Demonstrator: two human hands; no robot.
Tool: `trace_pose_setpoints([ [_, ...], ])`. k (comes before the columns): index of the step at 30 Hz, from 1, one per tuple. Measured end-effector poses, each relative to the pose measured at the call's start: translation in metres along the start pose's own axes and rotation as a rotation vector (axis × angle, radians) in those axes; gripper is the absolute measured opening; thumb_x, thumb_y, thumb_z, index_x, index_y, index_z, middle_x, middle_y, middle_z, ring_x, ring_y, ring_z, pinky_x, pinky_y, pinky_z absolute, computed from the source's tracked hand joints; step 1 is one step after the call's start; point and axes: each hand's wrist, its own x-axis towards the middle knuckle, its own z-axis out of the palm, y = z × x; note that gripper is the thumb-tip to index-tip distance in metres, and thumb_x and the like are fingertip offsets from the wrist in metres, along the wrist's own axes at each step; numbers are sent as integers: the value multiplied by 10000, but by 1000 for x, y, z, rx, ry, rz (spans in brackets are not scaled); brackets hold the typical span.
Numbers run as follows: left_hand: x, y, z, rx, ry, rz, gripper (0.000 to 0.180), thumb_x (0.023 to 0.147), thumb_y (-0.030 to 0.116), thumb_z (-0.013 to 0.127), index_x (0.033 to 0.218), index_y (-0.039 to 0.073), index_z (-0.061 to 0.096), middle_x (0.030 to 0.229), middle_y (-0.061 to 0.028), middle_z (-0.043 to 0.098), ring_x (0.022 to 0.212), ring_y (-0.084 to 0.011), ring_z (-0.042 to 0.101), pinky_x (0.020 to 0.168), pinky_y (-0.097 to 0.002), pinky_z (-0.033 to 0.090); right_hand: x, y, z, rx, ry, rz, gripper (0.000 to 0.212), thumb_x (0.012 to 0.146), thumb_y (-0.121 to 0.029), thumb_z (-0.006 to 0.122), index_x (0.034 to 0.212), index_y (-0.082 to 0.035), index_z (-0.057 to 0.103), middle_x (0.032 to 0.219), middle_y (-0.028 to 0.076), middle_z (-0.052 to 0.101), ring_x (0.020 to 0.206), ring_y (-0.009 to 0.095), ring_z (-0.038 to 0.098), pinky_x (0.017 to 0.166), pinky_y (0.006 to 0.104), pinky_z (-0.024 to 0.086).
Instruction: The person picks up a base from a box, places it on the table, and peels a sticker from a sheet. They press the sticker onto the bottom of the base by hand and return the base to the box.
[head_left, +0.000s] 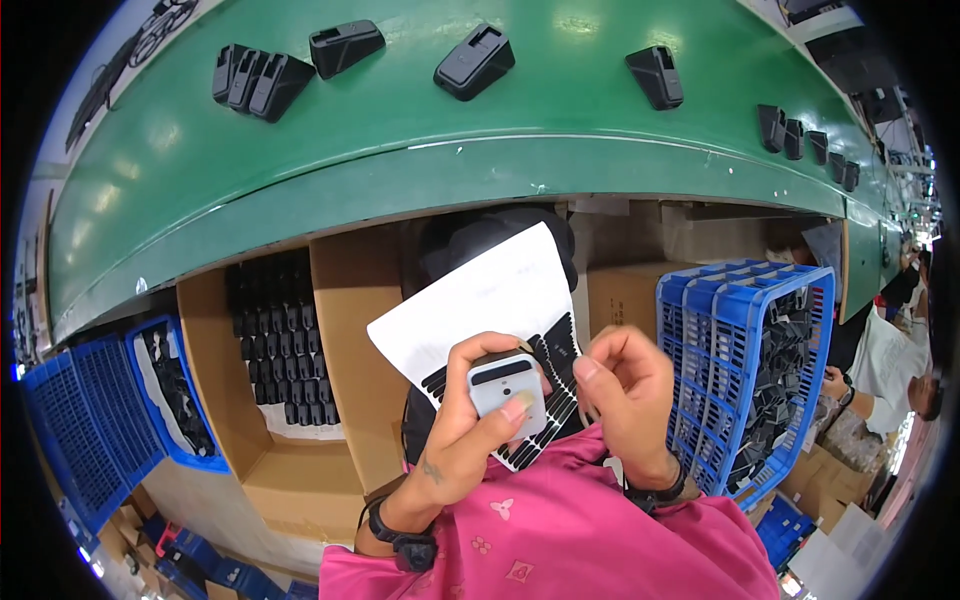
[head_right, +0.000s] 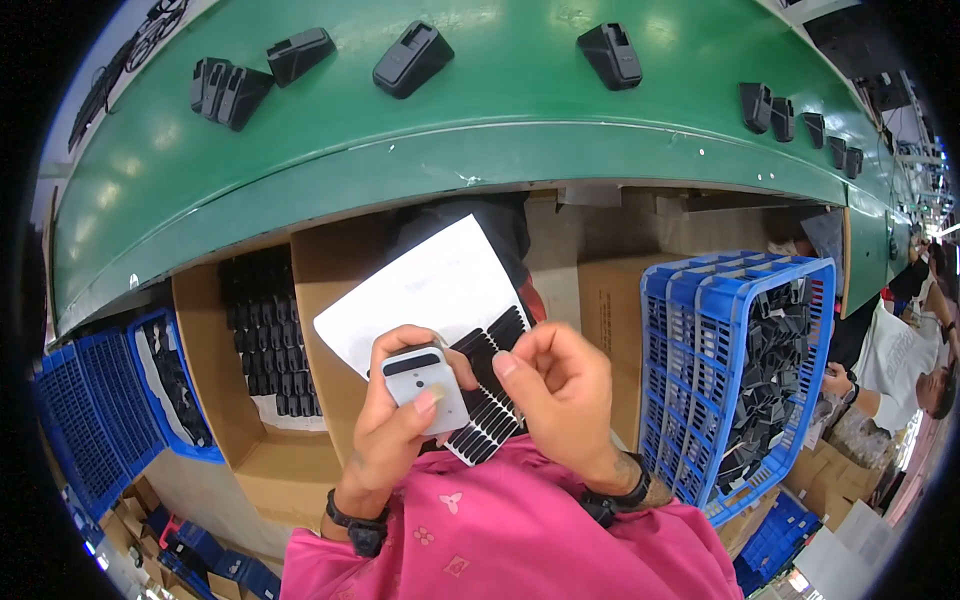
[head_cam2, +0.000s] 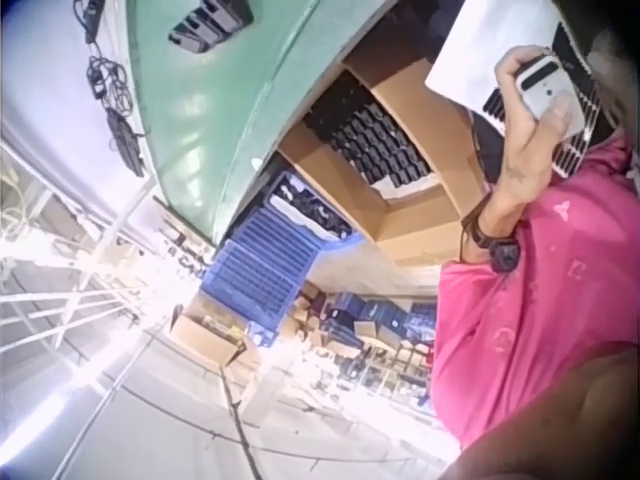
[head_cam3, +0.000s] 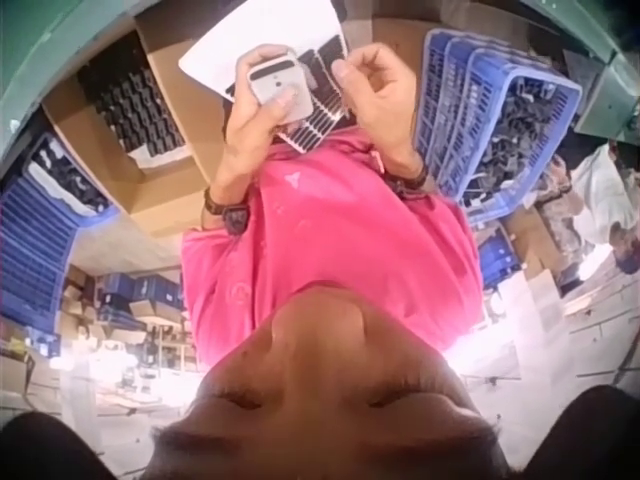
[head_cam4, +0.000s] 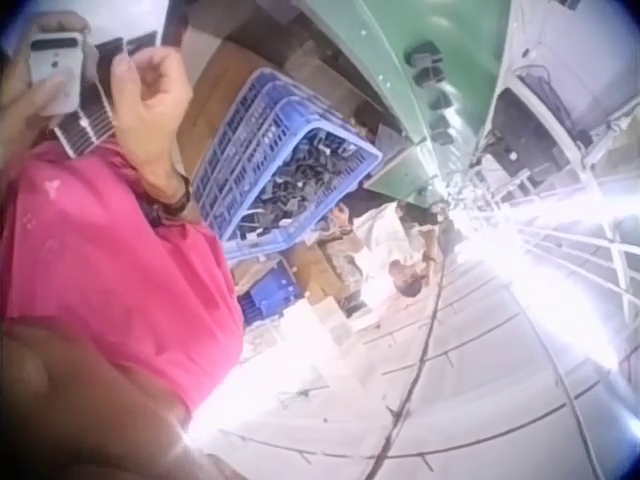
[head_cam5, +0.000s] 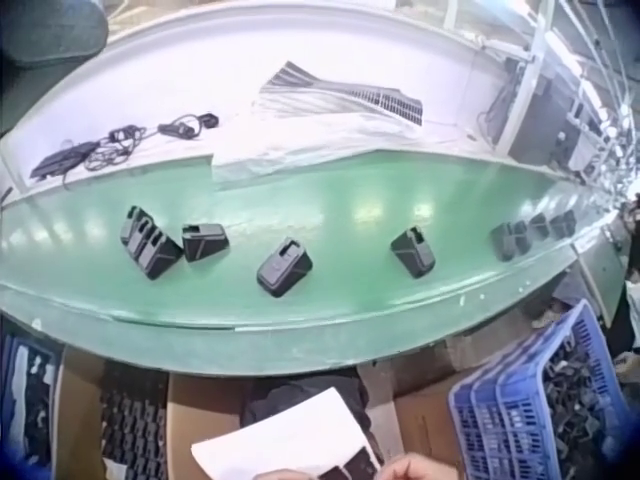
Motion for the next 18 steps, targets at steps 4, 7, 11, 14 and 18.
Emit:
trace_pose_setpoints([
  [4, 2, -18, 7, 52, 26, 429, 461, 893, 134, 507, 1276, 70, 259, 1219, -229, 479, 1062, -212, 465, 933, -355, 386, -7, -1, 1, -283, -330, -105, 162, 794, -65, 627, 931, 20, 605, 799, 59, 613, 684, 102, 580, 589, 244, 469],
  [7, 0, -23, 11, 220, 49, 557, 507, 878, 203, 558, 1262, 78, 252, 1292, -280, 422, 1146, -247, 418, 962, -378, 359, -10, -2, 5, -186, -408, -71, 244, 754, -108, 719, 939, 11, 612, 794, 77, 617, 705, 121, 614, 609, 252, 486],
  [11, -16, 3, -8, 529, -110, 576, 454, 773, 212, 712, 1125, 55, 471, 1128, -240, 554, 1010, -275, 554, 867, -364, 445, -12, -4, -8, -313, -486, -277, 269, 770, -187, 725, 927, -1, 612, 740, 84, 595, 590, 139, 605, 510, 264, 470],
  [14, -26, 16, -20, 943, -170, 281, 424, 756, 178, 723, 1106, 19, 543, 1028, -175, 606, 887, -303, 612, 787, -339, 492, -11, 2, -12, -548, -631, -274, 261, 766, -172, 713, 929, 5, 612, 741, 84, 590, 560, 184, 593, 518, 276, 484],
  [18, -30, 20, -24, 1064, -175, 153, 429, 766, 132, 695, 1154, 27, 545, 1001, -152, 614, 871, -293, 619, 766, -327, 491, -10, 13, -1, -468, -528, -307, 244, 766, -140, 716, 934, 9, 620, 787, 93, 596, 615, 168, 604, 550, 266, 488],
])
